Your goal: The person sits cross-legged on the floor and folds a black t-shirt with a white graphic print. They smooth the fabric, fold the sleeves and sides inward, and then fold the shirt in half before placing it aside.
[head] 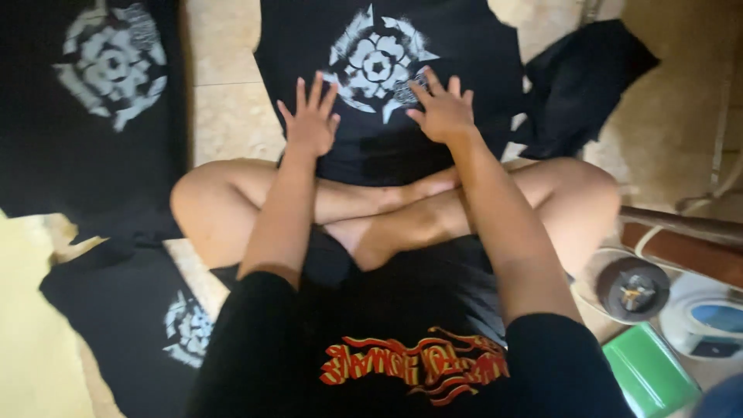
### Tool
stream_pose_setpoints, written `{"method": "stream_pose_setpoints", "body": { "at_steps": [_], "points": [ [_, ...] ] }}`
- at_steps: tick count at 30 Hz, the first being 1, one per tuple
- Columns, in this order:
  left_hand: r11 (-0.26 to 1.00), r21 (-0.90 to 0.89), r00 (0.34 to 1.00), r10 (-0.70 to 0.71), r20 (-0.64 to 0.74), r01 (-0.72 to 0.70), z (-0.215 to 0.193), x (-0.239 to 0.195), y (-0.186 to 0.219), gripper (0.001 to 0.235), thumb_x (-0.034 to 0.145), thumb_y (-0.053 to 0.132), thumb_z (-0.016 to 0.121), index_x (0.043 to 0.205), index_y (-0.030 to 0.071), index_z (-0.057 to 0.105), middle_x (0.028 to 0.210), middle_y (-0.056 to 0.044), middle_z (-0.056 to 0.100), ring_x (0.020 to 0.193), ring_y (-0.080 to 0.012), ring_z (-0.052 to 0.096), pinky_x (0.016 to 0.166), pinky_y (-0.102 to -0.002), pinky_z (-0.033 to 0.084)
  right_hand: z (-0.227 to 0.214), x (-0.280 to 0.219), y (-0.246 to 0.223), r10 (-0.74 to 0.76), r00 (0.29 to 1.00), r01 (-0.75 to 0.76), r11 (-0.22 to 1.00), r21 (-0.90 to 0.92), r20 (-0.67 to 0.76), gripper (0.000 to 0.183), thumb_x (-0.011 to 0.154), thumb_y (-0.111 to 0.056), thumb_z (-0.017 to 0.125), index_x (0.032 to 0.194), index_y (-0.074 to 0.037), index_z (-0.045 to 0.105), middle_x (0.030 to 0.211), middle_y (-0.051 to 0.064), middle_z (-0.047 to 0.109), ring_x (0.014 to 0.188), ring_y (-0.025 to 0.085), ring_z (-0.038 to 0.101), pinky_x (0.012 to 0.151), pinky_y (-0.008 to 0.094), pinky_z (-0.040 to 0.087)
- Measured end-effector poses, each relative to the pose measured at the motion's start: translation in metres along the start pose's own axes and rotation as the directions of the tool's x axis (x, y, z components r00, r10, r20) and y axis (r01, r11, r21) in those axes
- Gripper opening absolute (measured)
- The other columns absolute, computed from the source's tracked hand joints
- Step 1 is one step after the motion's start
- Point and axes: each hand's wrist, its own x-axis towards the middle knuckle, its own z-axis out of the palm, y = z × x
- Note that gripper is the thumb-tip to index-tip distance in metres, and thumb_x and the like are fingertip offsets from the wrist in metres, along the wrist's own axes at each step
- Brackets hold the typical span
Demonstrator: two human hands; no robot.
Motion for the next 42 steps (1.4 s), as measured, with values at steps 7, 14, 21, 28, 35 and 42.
{"method": "stream_pose_setpoints", "body": {
  "at_steps": [7,14,21,28,35,42],
  "points": [
    [0.970,-0.236,0.998,-0.055,0.009,0.056,-0.033,0.009,0.027,0.058,0.107,0.052,0.038,0.161,0.031,0.035,0.170,-0.008,0.006,0.152,-0.0515,0.002,0.112,-0.084,0.017,0.014,0.011,0.003,-0.121,0.926,0.124,0.992,-0.014,-0.359,0.055,0.104,-0.049,0.051,0.153,-0.025,0.048,0.161,0.009,0.038,0.130,0.045,0.034,0.093,0.061,0.032],
    [0.658,-0.041,0.659,-0.752,0.011,0.752,-0.028,0.032,0.000,0.102,0.084,0.028,0.077,0.163,0.020,0.012,0.152,-0.012,0.034,0.126,-0.0384,0.046,0.074,-0.050,0.056,0.014,0.016,0.068,0.597,0.770,-0.500,0.784,0.368,-0.226,0.092,0.097,-0.064,0.067,0.167,-0.029,0.019,0.170,0.010,-0.002,0.148,0.051,0.018,0.116,0.068,0.028],
    [0.579,-0.617,0.656,-0.743,-0.129,0.534,0.014,0.041,-0.040,0.034,0.089,-0.004,0.051,0.121,0.008,0.050,0.117,-0.017,0.065,0.101,-0.0422,0.071,0.080,-0.054,0.058,-0.015,0.001,0.069,0.733,0.662,-0.511,0.592,0.624,-0.154,0.078,0.089,-0.036,0.084,0.150,-0.016,0.040,0.153,0.010,0.049,0.144,0.036,0.043,0.116,0.071,0.014],
    [0.426,-0.885,0.729,-0.665,-0.163,0.190,-0.018,0.049,-0.088,0.074,0.085,0.054,0.076,0.132,0.003,0.050,0.140,-0.017,0.063,0.127,-0.0326,0.065,0.105,-0.040,0.048,0.044,0.053,0.174,0.397,0.706,-0.026,0.842,0.539,-0.587,0.052,0.093,-0.042,0.081,0.131,-0.009,0.067,0.123,0.016,0.073,0.113,0.037,0.068,0.098,0.043,0.050],
    [0.827,-0.190,0.755,-0.561,-0.340,0.529,-0.053,0.033,-0.039,0.048,0.086,0.015,0.067,0.129,0.008,0.048,0.122,-0.012,0.054,0.113,-0.0358,0.055,0.092,-0.050,0.051,0.010,0.021,0.085,0.440,0.679,-0.320,0.898,0.302,-0.588,0.070,0.093,-0.036,0.087,0.144,-0.012,0.045,0.137,0.021,0.047,0.123,0.046,0.048,0.098,0.058,0.045],
    [0.999,0.002,0.955,0.042,-0.294,-0.044,-0.030,0.020,0.066,0.094,0.081,0.072,0.085,0.158,0.044,0.039,0.166,-0.004,0.021,0.147,-0.0512,0.024,0.102,-0.084,0.031,0.014,0.043,-0.034,-0.319,0.864,0.302,0.947,-0.105,-0.389,0.059,0.110,-0.036,0.054,0.163,-0.019,0.035,0.170,0.010,0.024,0.154,0.040,0.018,0.119,0.068,0.018]
  ]
}}
